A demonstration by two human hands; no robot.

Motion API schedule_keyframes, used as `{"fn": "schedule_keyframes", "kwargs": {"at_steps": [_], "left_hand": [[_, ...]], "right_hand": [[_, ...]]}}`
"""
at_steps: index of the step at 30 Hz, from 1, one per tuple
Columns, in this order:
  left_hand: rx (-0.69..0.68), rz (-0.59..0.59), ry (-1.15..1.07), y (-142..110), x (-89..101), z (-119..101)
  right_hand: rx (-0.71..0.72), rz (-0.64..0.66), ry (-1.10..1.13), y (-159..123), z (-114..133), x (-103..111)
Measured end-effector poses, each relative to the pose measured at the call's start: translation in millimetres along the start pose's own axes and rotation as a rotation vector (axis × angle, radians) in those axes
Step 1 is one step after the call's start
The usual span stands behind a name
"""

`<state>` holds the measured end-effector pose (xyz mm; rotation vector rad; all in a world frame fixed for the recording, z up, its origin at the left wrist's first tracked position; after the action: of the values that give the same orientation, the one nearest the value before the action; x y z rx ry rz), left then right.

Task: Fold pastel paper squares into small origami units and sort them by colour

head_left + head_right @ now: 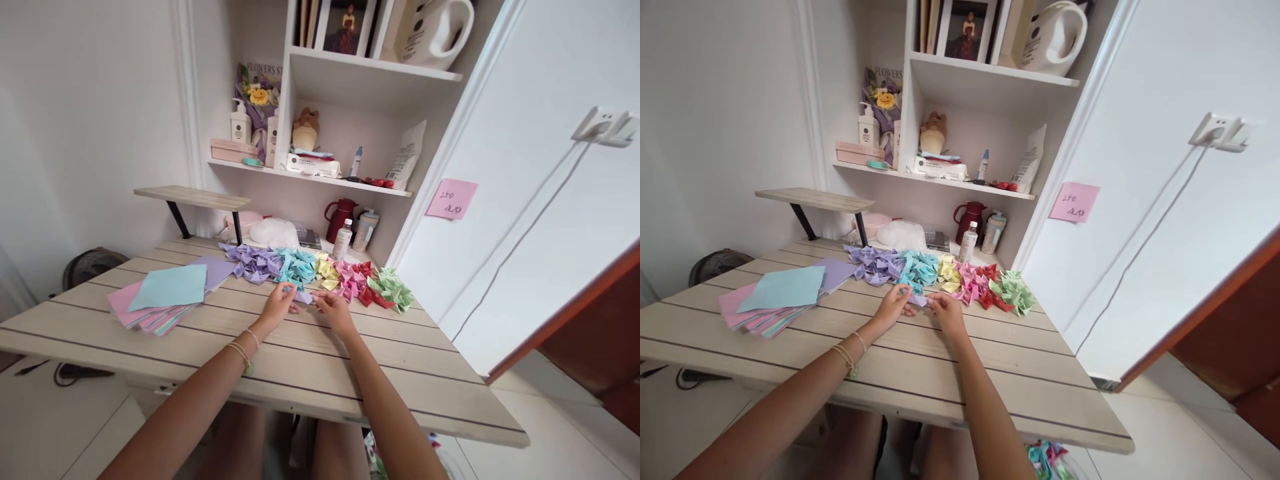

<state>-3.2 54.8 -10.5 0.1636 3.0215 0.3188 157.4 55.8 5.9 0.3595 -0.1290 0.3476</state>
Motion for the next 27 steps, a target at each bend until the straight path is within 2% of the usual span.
{"fn": "schedule_keyframes", "kwargs": {"at_steps": [4,6,13,19,23,27], "left_hand": [[-0.055,-0.064,0.004,2,6.1,0],[-0.061,-0.052,-0.001,2,5.4,0],[-0.043,-0.024,-0.001,-1,-0.4,0],[0.039,-0.043,-0.024,-1,-2.4,7],[0.018,-0.082,0.013,-1,-1.1,12],[0.006,-0.054,-0.012,-1,-3.1,18]], "right_hand": [[-0.032,-0.047,-0.002,-1,-2,4],[-0.04,-0.05,0.006,-1,-1,5],[-0.016,0.032,-0.018,-3,6,-6],[-0.02,-0.119,-0.034,-5,-1,2],[-0.008,-0.2,-0.042,-5,-6,13],[0.019,-0.217,-0.069,18,3,15]]}}
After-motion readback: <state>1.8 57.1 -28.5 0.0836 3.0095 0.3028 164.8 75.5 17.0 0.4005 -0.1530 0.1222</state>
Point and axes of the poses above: each hand's wrist, its own y-axis towards the middle knuckle, its own x-axis out of the back of the hand, z = x × y, the point moved 5 cm from there along y, towards the middle knuckle, and after that the axes turned 9 degrees about z, right-handed, at the moved point
